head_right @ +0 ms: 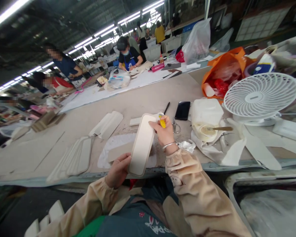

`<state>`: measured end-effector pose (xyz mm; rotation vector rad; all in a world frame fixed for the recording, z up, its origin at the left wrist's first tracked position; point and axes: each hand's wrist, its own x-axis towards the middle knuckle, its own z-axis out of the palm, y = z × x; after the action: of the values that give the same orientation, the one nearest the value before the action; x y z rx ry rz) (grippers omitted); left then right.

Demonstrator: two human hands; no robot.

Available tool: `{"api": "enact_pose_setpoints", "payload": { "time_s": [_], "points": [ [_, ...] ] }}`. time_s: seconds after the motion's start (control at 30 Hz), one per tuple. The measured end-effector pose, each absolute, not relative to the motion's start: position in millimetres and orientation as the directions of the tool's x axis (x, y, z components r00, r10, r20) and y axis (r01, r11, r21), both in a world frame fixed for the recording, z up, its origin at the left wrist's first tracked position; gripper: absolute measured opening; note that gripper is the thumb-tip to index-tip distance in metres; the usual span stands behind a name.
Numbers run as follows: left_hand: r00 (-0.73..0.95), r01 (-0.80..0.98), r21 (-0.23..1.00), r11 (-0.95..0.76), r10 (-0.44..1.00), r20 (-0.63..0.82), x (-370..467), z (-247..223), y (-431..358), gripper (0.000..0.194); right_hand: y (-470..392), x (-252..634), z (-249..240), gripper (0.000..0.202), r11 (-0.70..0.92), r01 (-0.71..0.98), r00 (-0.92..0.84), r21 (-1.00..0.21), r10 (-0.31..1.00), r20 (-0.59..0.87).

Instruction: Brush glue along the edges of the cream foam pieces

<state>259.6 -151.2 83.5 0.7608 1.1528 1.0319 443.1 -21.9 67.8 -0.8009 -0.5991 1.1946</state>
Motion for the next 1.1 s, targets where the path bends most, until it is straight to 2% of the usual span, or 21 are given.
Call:
{"api": "enact_pose_setpoints", "payload": {
  "time_s": [0.13, 0.3, 0.5, 0.87, 1.1],
  "points": [
    [0.015, -0.131, 0.94, 0.316, 0.949, -0.316, 260.8, 73.0, -148.1, 0.032, -23.7, 442.3, 64.5, 0.054, 0.175, -0.526, 0.26, -0.832, 0.965, 0.039],
    [0.008, -0.115, 0.939, 0.325, 0.945, -0.327, 260.7, 60.5, -148.9, 0.034, -21.9, 441.7, 57.3, 0.05, 0.26, -0.414, 0.269, -0.873, 0.951, 0.156],
    [0.0, -0.126, 0.927, 0.353, 0.934, -0.356, 261.4, 50.6, -152.0, 0.037, -19.1, 439.3, 51.2, 0.048, 0.285, -0.344, 0.308, -0.894, 0.934, 0.179],
    [0.005, -0.113, 0.93, 0.349, 0.936, -0.351, 262.9, 47.6, -151.8, 0.037, -21.9, 441.1, 55.6, 0.048, 0.273, -0.41, 0.297, -0.87, 0.942, 0.155],
    [0.003, -0.118, 0.931, 0.344, 0.938, -0.346, 263.6, 47.2, -152.4, 0.037, -20.0, 442.0, 51.9, 0.044, 0.296, -0.369, 0.32, -0.881, 0.93, 0.179]
  ]
}}
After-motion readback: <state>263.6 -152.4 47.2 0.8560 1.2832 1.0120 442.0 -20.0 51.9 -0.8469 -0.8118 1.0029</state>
